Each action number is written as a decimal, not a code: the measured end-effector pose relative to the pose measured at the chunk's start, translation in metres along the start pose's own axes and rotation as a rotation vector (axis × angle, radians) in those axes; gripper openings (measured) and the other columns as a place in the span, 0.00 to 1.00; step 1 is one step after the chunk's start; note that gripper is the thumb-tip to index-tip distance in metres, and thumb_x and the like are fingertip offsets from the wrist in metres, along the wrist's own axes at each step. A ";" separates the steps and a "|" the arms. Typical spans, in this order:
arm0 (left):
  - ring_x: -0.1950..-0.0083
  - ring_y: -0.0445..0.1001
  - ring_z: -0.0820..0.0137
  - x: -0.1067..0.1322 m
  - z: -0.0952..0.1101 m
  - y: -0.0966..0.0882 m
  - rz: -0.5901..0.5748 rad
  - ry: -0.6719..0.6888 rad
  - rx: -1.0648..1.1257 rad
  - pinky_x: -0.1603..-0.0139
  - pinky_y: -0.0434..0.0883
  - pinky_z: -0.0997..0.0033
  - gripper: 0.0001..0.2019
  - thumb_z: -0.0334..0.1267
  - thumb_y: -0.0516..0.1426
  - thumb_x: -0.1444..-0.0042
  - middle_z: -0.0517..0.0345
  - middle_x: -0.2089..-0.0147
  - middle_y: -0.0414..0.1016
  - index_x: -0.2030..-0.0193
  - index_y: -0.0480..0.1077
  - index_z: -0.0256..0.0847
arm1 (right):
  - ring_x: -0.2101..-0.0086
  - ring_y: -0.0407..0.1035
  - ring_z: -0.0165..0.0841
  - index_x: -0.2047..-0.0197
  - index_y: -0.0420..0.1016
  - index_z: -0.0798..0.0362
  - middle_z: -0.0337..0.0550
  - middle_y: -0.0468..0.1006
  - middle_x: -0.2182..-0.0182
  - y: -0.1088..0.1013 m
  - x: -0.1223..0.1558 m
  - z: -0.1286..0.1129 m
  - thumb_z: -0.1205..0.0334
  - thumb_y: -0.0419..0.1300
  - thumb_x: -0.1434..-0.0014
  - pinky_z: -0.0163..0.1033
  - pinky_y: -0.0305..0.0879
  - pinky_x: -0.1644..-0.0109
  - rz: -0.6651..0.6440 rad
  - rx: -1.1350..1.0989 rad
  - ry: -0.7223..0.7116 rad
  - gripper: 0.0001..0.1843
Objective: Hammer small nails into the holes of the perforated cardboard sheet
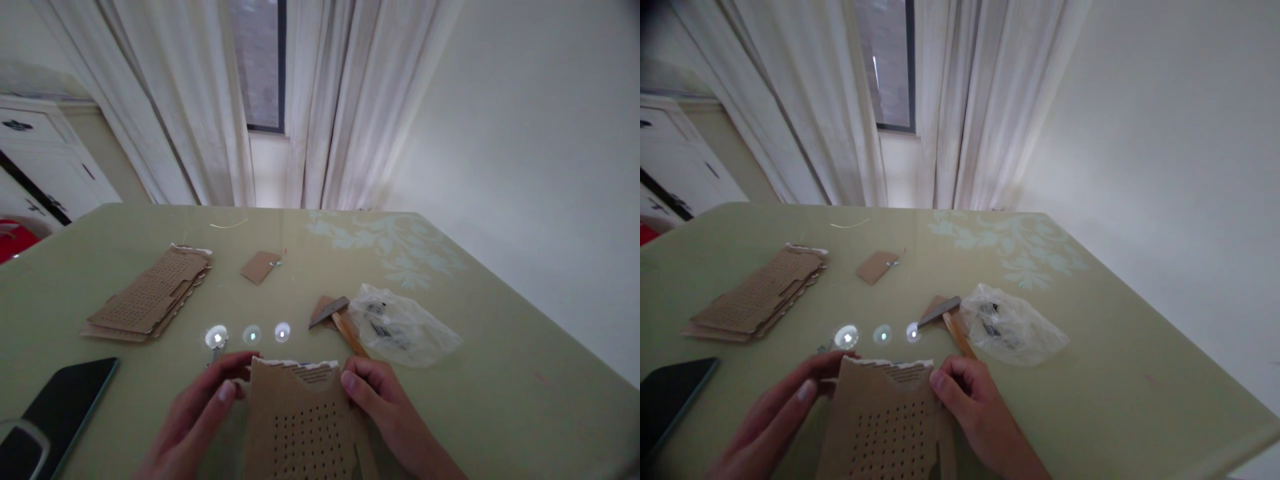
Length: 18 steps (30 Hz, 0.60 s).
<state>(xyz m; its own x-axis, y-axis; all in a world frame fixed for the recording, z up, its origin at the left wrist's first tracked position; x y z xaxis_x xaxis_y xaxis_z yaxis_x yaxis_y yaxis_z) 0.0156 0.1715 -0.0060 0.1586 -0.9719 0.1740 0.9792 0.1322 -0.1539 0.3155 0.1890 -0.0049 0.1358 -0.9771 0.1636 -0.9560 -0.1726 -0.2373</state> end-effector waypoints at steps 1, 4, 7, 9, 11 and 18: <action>0.49 0.85 0.55 -0.009 0.004 -0.011 -0.017 0.055 -0.129 0.50 0.82 0.64 0.31 0.71 0.61 0.42 0.53 0.50 0.88 0.47 0.82 0.48 | 0.70 0.61 0.34 0.72 0.75 0.51 0.35 0.65 0.74 -0.002 -0.001 -0.003 0.29 0.60 0.33 0.39 0.60 0.65 0.004 -0.013 -0.022 0.33; 0.64 0.83 0.58 -0.033 0.006 -0.045 0.006 0.060 -0.592 0.62 0.76 0.65 0.28 0.70 0.55 0.37 0.55 0.65 0.85 0.58 0.80 0.46 | 0.73 0.58 0.32 0.72 0.73 0.51 0.34 0.64 0.76 -0.009 -0.006 -0.011 0.30 0.60 0.33 0.38 0.56 0.68 0.029 -0.066 -0.055 0.33; 0.68 0.82 0.56 -0.045 0.000 -0.063 -0.045 -0.036 -0.904 0.67 0.70 0.63 0.31 0.72 0.50 0.38 0.54 0.71 0.82 0.68 0.76 0.47 | 0.74 0.56 0.31 0.72 0.73 0.51 0.34 0.64 0.76 -0.017 -0.010 -0.013 0.29 0.62 0.35 0.37 0.53 0.71 0.082 -0.105 -0.039 0.32; 0.65 0.83 0.53 -0.046 -0.007 -0.065 -0.132 -0.077 -0.948 0.66 0.70 0.63 0.30 0.72 0.52 0.42 0.52 0.69 0.84 0.70 0.76 0.47 | 0.75 0.56 0.30 0.71 0.73 0.51 0.34 0.65 0.76 -0.021 -0.011 -0.012 0.28 0.63 0.36 0.37 0.52 0.71 0.108 -0.113 -0.024 0.33; 0.63 0.84 0.52 -0.045 -0.014 -0.067 -0.170 -0.093 -0.950 0.64 0.71 0.62 0.28 0.71 0.55 0.44 0.51 0.66 0.86 0.68 0.78 0.47 | 0.75 0.56 0.31 0.71 0.74 0.51 0.34 0.65 0.77 -0.024 -0.012 -0.012 0.27 0.63 0.37 0.37 0.52 0.72 0.130 -0.097 -0.014 0.33; 0.59 0.85 0.51 -0.044 -0.030 -0.075 -0.215 -0.066 -0.927 0.58 0.73 0.60 0.27 0.67 0.53 0.39 0.50 0.62 0.87 0.61 0.81 0.48 | 0.70 0.68 0.36 0.63 0.76 0.49 0.39 0.74 0.70 -0.034 -0.013 -0.015 0.36 0.60 0.31 0.40 0.64 0.66 0.204 0.142 -0.044 0.24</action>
<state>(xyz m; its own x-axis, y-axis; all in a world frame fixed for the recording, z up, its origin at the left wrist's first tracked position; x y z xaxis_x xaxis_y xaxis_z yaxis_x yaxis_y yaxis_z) -0.0682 0.1985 -0.0309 0.0212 -0.9406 0.3388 0.5024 -0.2830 -0.8170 0.3423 0.2098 0.0157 -0.0421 -0.9975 0.0574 -0.9190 0.0161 -0.3938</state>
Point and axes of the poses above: each hand's wrist, its own x-axis away from the middle knuckle, its own y-axis out of the palm, z = x × y, the point moved 6 cm from there along -x, towards the middle knuckle
